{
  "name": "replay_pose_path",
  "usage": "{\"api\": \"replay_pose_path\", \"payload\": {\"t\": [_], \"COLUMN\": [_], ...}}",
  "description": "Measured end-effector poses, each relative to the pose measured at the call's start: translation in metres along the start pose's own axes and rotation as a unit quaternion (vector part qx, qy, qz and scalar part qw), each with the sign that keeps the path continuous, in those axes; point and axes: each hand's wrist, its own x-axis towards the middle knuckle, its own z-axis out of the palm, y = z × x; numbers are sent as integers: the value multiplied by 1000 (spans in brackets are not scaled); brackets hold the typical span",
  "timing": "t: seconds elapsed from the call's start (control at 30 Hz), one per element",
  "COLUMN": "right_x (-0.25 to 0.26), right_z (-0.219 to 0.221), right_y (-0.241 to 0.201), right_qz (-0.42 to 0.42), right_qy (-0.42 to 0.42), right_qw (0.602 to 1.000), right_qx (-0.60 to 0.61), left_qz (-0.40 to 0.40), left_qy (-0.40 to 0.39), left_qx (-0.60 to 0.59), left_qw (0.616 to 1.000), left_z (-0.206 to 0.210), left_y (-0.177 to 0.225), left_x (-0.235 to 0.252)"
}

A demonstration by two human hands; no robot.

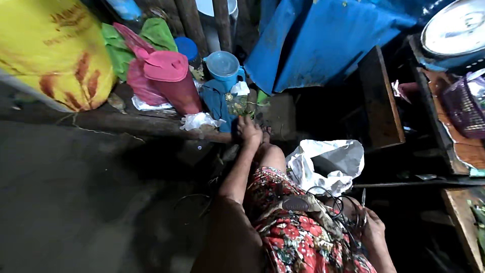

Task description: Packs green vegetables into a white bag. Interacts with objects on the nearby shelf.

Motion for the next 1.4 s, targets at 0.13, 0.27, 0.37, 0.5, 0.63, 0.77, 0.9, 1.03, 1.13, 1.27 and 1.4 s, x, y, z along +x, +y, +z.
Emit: {"api": "replay_pose_path", "payload": {"t": [0.13, 0.27, 0.37, 0.5, 0.63, 0.77, 0.9, 1.03, 1.13, 1.27, 1.4], "right_x": [-6, 2, 3, 2, -1, -1, -1, 1, 2, 1, 3], "right_z": [7, 5, 7, 7, 6, 6, 6, 8, 8, 7, 7], "right_y": [-5, -1, 0, 0, -1, -1, -1, 0, 2, 3, 4], "right_qz": [27, 31, 36, 39, 40, 46, 45, 40, 42, 45, 38], "right_qy": [8, 2, 5, 8, 4, 3, -2, 1, 6, 3, -3], "right_qw": [999, 999, 998, 998, 999, 998, 998, 997, 997, 997, 998], "right_qx": [21, 26, 51, 43, 24, 43, 52, 71, 64, 56, 52], "left_qz": [-82, -146, -145, -152, -119, -95, -19, 114, 193, 263, 342], "left_qy": [53, -11, 34, 81, -5, 53, 122, 165, 177, 140, 65], "left_qx": [120, 139, 109, 72, 91, 38, -74, -159, -229, -311, -413], "left_qw": [988, 979, 983, 982, 989, 993, 990, 967, 938, 902, 841], "left_z": [-21, -36, -37, -42, -61, -84, -117, -166, -200, -231, -246], "left_y": [-43, -59, -61, -56, -57, -40, -16, 22, 57, 97, 128], "left_x": [29, 34, 38, 48, 56, 66, 84, 92, 83, 42, -25]}}
